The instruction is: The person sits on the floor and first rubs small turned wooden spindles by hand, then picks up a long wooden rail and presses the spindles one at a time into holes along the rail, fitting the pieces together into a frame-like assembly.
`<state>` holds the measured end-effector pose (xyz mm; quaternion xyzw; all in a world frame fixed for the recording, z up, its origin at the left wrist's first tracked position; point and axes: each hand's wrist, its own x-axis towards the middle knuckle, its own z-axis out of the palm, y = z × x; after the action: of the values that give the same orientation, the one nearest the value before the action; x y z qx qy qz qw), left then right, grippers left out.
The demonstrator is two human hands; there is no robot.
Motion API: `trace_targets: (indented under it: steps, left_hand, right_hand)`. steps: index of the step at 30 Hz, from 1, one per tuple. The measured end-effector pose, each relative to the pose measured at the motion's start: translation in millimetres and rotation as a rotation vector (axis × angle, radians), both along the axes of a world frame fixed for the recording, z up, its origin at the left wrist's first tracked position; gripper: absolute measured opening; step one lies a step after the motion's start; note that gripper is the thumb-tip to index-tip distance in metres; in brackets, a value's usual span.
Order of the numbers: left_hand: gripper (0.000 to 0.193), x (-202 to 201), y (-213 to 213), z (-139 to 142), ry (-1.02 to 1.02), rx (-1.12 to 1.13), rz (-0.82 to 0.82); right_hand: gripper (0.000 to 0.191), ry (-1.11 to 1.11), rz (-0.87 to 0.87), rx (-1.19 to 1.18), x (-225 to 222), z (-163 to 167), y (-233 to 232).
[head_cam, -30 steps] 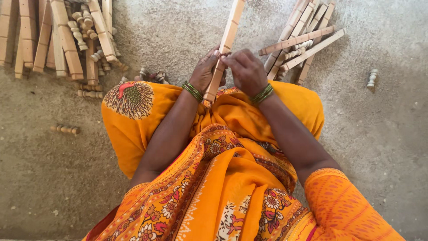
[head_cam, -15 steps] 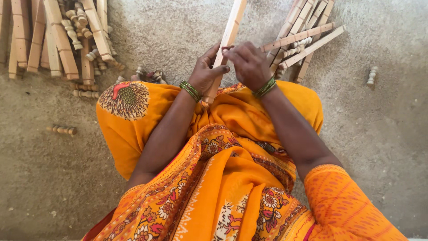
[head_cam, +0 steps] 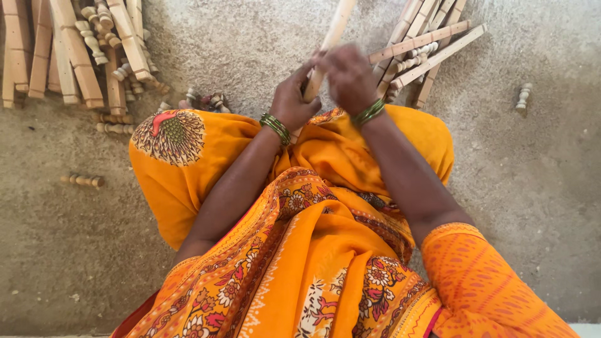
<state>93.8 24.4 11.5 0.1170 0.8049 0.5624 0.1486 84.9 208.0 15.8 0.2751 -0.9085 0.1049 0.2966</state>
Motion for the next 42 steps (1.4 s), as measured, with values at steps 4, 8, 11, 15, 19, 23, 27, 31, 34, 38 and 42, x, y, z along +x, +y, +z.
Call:
trace_targets:
  steps: [4, 8, 11, 15, 19, 23, 27, 31, 34, 38, 42]
  left_hand:
    - [0.077, 7.9, -1.7, 1.6, 0.150, 0.009, -0.037]
    - [0.079, 7.3, -0.1, 0.1, 0.214, -0.048, -0.015]
    - [0.081, 4.8, 1.3, -3.9, 0.283, -0.075, 0.007]
    - [0.078, 7.5, 0.1, -7.6, 0.299, -0.188, -0.017]
    - [0.081, 12.4, -0.4, -6.1, 0.396, -0.299, -0.127]
    - [0.086, 13.8, 0.4, -4.2, 0.379, -0.344, -0.187]
    - [0.081, 9.2, -0.3, -4.8, 0.389, -0.392, -0.144]
    - [0.081, 10.7, 0.0, -5.2, 0.403, -0.388, -0.152]
    - [0.079, 14.8, -2.3, -5.1, 0.453, -0.391, -0.189]
    - [0.079, 17.1, -2.2, -4.4, 0.597, -0.317, -0.182]
    - [0.080, 13.4, -1.0, -8.8, 0.448, -0.376, -0.181]
  right_hand:
    - [0.009, 0.106, -0.180, -0.088, -24.0, 2.5, 23.1]
    - [0.014, 0.006, -0.112, -0.106, -10.3, -8.2, 18.4]
    - [0.013, -0.047, -0.019, -0.140, 0.1, -19.3, 11.4]
    - [0.012, 0.031, -0.181, -0.171, -19.5, -23.1, 36.0]
    - [0.020, 0.152, -0.274, -0.386, -43.3, -15.0, 82.7]
    - [0.016, 0.162, -0.277, -0.539, -42.3, -12.1, 92.1]
    - [0.025, 0.059, -0.099, -0.307, -25.7, -24.6, 62.0]
    - [0.007, 0.005, -0.191, -0.430, -22.7, -32.3, 55.6]
    - [0.014, 0.019, -0.327, -0.745, -43.7, -16.6, 94.8]
    - [0.019, 0.072, -0.411, -0.891, -38.2, -9.0, 106.9]
    - [0.013, -0.020, -0.186, -0.628, -23.7, -15.8, 73.2]
